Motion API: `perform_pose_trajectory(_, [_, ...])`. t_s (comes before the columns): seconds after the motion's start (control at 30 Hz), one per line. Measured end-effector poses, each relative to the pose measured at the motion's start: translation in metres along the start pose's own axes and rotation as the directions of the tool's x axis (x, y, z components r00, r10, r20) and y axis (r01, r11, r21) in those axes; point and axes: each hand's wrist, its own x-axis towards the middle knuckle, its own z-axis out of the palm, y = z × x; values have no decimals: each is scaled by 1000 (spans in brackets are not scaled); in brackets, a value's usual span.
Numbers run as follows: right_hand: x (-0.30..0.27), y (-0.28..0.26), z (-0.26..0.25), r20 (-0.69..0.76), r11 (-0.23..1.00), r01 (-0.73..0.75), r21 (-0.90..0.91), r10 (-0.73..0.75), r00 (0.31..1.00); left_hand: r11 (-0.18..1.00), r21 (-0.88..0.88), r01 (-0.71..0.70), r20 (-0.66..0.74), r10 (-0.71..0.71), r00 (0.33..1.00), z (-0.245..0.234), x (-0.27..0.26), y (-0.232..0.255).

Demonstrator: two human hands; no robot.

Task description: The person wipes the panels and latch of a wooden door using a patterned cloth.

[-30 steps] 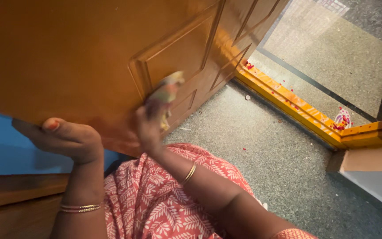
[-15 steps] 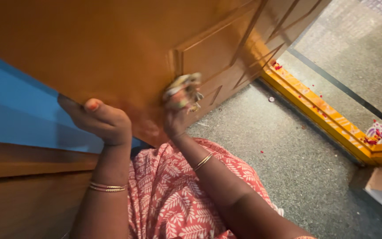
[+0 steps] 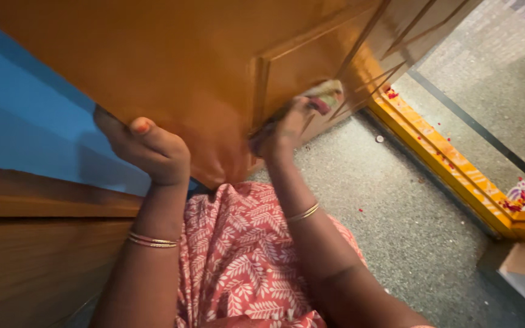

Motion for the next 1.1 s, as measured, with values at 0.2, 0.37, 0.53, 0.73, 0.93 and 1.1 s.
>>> perform_pose_trajectory(0.2, [-50, -11, 11, 351, 639, 557, -530, -433, 830, 998, 65, -23, 14, 22, 1000, 1, -2, -6])
perform_pose_trajectory(0.37, [27, -13, -8, 58, 911, 248, -328, -243, 968, 998, 51, -26, 10, 26, 1000, 0, -4, -10])
perform_pose_trajectory(0.53, [71, -25, -32, -109, 870, -471, 143, 487, 866, 999, 45, -25, -9, 25, 1000, 2, -4, -9])
perform_pose_trajectory(0.73, [-3, -30, 3, 78, 946, 75, -317, -53, 996, 999, 25, -40, -1, 40, 999, 3, 0, -4])
perform_pose_trajectory(0.93, [-114, -40, 38, 570, 748, 626, -220, -422, 705, 999, 20, -33, 11, 33, 999, 0, 1, 2])
perform_pose_trajectory(1.1, [-110, -28, 31, 588, 420, 786, -453, -523, 618, 999, 32, -30, -9, 30, 999, 3, -1, 1])
